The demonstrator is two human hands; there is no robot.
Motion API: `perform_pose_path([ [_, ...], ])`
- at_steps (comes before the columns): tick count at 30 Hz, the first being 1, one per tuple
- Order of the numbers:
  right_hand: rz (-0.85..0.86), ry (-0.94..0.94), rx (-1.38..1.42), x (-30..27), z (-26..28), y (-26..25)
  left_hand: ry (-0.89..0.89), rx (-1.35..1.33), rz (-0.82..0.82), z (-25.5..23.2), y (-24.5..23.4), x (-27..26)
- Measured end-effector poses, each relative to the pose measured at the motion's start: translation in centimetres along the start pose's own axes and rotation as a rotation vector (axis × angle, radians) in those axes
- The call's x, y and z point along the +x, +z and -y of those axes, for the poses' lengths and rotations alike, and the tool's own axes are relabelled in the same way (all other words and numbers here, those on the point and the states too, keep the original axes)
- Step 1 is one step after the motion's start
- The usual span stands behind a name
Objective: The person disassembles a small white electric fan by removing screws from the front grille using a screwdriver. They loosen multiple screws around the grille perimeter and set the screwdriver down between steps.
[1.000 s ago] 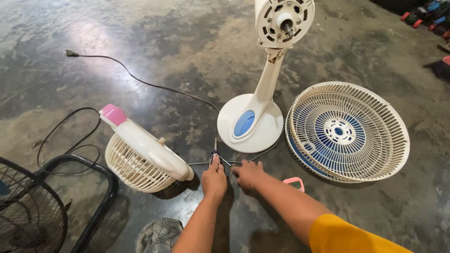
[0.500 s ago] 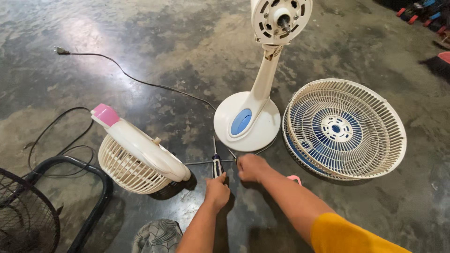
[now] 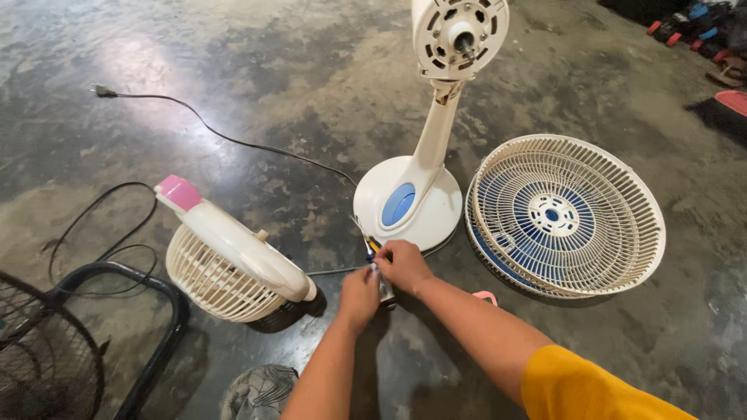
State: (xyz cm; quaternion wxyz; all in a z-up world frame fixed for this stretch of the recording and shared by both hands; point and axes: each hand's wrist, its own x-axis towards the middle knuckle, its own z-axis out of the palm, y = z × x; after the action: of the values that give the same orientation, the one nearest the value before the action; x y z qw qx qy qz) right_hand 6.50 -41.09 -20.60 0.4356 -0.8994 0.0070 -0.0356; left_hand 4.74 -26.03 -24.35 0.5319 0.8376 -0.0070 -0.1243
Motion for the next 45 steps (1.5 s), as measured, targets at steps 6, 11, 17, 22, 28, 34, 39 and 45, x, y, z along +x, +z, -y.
perform_pose_path([
  [6,-0.277,-0.178,0.248,3.0,7.5,1.6,0.099,-0.194,-0.270,-7.7,-6.0,2.8],
  [11,-0.287,-0.395,0.382,2.5,15.8,2.9,0.149,-0.388,-0.364,-11.4,-13.8,2.3],
  [17,-0.075,-0.548,0.438,1.3,23.0,6.0,0.059,-0.529,-0.474,-11.6,-22.6,-0.5],
  [22,-0.129,-0.654,0.376,2.4,25.1,9.6,-0.014,-0.507,-0.533,-10.1,-28.4,-4.5],
  [28,-0.153,-0.579,-0.110,5.7,26.6,12.8,-0.077,-0.272,-0.564,-5.9,-31.7,-8.2],
  [34,0.171,-0.174,-0.289,6.0,27.0,12.6,-0.046,-0.039,-0.511,-3.5,-31.8,-9.8],
  [39,0.155,-0.202,-0.418,5.3,26.5,12.8,-0.095,0.030,-0.456,-4.2,-30.9,-11.1],
  [45,0.122,-0.276,-0.296,5.4,23.7,9.1,-0.056,0.138,-0.444,-6.2,-30.7,-12.0],
])
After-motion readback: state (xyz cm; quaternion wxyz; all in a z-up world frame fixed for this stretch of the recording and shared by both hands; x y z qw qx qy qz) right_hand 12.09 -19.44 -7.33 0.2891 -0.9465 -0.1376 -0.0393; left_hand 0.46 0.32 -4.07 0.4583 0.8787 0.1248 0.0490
